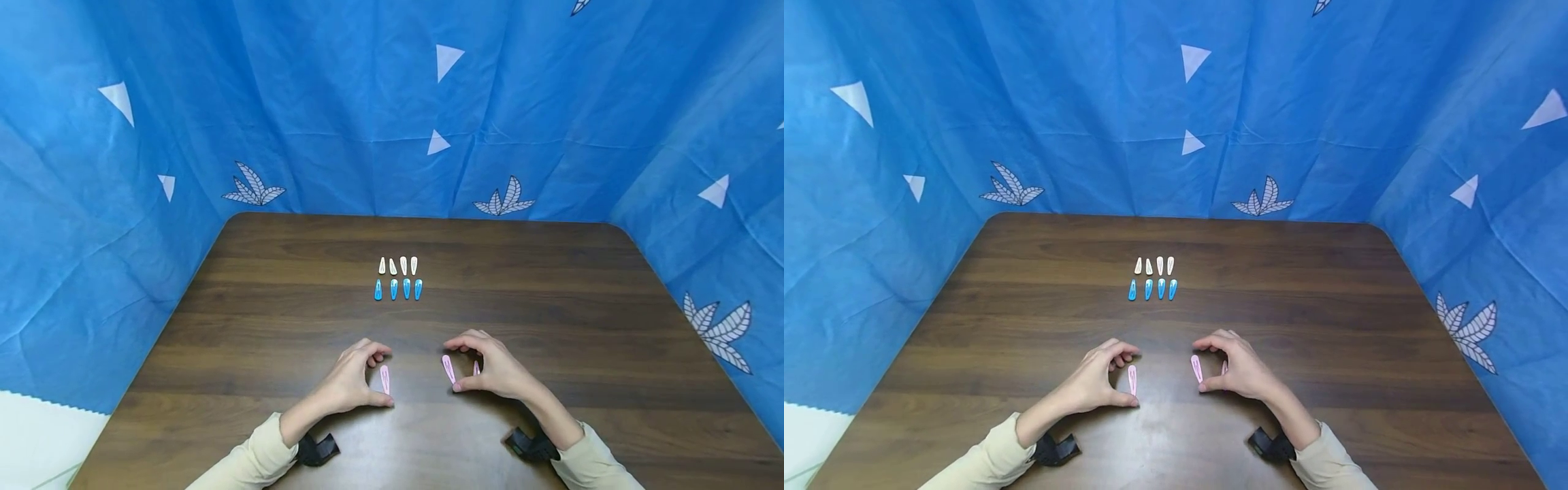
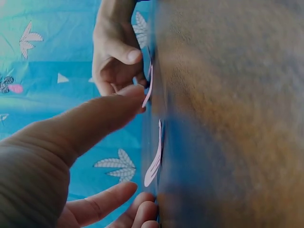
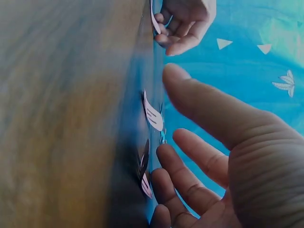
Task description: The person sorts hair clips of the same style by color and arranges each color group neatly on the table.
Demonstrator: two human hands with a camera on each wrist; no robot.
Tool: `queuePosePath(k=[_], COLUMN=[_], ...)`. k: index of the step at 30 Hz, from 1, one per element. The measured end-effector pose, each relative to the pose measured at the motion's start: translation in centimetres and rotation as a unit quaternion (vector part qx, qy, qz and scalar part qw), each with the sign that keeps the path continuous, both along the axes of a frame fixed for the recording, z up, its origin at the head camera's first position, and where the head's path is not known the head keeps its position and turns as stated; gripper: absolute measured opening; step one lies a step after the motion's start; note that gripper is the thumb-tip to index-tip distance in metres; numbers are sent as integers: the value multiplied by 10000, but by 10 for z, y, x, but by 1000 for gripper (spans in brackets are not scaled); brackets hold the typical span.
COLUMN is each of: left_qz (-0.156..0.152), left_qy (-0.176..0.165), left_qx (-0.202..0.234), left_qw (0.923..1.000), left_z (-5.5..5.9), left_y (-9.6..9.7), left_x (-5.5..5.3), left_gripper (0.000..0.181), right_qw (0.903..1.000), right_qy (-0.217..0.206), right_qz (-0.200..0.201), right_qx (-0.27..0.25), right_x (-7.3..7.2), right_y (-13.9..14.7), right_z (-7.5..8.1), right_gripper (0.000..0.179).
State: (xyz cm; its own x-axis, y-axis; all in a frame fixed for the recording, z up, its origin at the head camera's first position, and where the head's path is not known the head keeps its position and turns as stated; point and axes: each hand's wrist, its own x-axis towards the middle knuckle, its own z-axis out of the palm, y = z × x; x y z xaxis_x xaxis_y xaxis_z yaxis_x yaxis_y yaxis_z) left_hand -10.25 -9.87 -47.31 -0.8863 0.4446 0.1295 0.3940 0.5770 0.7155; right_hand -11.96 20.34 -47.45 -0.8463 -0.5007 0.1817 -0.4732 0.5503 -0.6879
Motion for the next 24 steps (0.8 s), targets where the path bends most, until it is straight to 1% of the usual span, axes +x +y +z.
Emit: queuePosePath(k=[7, 12, 24], left_qz=[50, 84, 153], left_qy=[-103, -131, -30], left_qx=[26, -14, -74], left_qw=[9999, 9999, 9999], left_z=[-1, -4, -5], left_y=[1, 1, 1], left_x=[-1, -1, 0], left_gripper=[64, 60, 48], right_qw=[9992, 9986, 9981], right_qy=[281, 422, 340], right_qz=[3, 66, 41], right_qx=[283, 315, 513], right_x=[0, 1, 1], right_y=[-2, -2, -4], right_z=[0, -3, -5], right_gripper=[62, 60, 50])
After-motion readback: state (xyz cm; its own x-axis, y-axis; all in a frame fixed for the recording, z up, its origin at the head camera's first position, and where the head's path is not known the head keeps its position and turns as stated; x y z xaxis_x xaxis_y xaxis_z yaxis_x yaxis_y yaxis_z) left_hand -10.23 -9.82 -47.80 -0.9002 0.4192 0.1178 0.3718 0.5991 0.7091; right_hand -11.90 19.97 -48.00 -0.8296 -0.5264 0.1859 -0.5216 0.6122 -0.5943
